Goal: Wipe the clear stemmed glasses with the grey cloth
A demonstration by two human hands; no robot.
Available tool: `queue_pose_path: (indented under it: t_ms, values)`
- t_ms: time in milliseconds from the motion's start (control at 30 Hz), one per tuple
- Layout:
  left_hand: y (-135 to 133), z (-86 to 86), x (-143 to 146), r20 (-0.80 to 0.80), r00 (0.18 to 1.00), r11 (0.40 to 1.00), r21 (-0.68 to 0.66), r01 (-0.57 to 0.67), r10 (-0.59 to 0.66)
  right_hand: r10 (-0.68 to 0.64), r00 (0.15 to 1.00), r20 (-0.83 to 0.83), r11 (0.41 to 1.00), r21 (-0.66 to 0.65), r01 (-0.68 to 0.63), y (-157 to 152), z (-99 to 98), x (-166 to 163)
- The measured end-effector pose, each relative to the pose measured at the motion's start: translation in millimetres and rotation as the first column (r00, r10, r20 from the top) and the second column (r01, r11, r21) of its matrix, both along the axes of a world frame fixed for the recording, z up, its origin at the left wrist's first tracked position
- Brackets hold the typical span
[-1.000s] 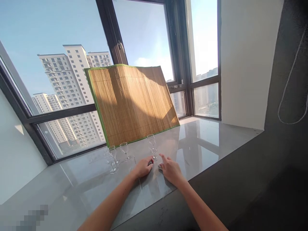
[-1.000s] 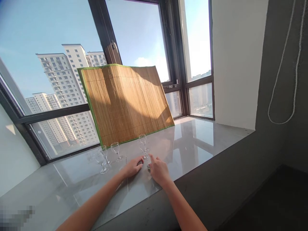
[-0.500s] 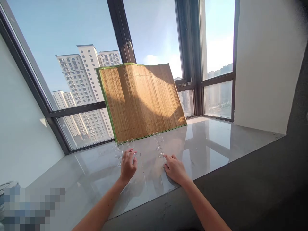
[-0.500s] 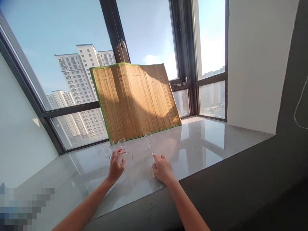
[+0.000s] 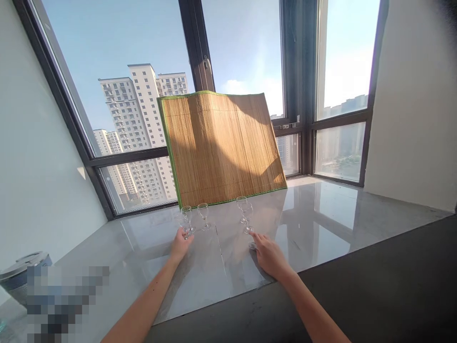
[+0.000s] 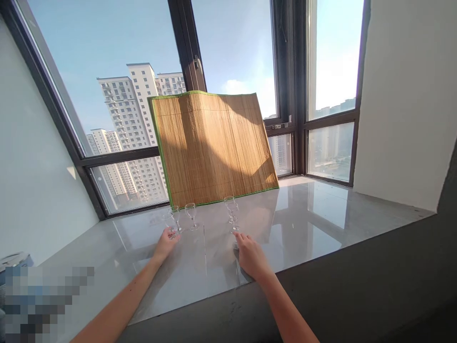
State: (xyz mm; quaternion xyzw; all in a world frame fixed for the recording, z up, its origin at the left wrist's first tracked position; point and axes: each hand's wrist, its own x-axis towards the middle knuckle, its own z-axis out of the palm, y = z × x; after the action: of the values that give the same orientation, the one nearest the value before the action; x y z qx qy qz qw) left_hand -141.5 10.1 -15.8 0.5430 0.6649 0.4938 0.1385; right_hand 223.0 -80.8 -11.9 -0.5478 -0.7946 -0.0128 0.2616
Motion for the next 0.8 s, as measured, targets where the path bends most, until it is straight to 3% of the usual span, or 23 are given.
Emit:
queue_pose_path:
  t_ms: [133, 267, 400, 500, 567, 800]
  values:
    - [4.0, 4.1, 5.6, 0.057, 0.997, 0.998, -0.033, 0.057, -0.055, 0.017, 1.000, 0.013, 1.000, 0.023, -0.017, -3.4, 2.9, -2.6]
    - [-5.2, 10.6, 24.7, 0.036, 0.996, 0.991, 0.109, 0.078, -0.082, -0.036, 0.998, 0.042, 0.999, 0.012, 0.035, -2.8, 3.6, -5.1]
    - [-18.2, 26.2, 64.8, -0.170, 0.948, 0.911, 0.276, 0.308, -0.269, -0.070, 0.997, 0.027, 0.997, -0.013, 0.071, 1.0, 3.8, -7.2]
    - [-19.0, 31.6, 95.8, -0.448, 0.831, 0.861, 0.220, 0.459, -0.329, -0.111, 0.994, -0.003, 0.993, -0.041, 0.111, 4.9, 4.0, -7.9]
    - [-15.9, 27.4, 108.7, -0.540, 0.775, 0.849, 0.191, 0.492, -0.328, -0.126, 0.992, -0.027, 0.990, -0.060, 0.124, 7.8, 4.7, -7.9]
    - [-13.8, 9.8, 99.6, -0.553, 0.761, 0.885, 0.087, 0.457, -0.339, -0.042, 0.978, -0.205, 0.999, 0.011, 0.045, 16.4, 10.0, -23.1]
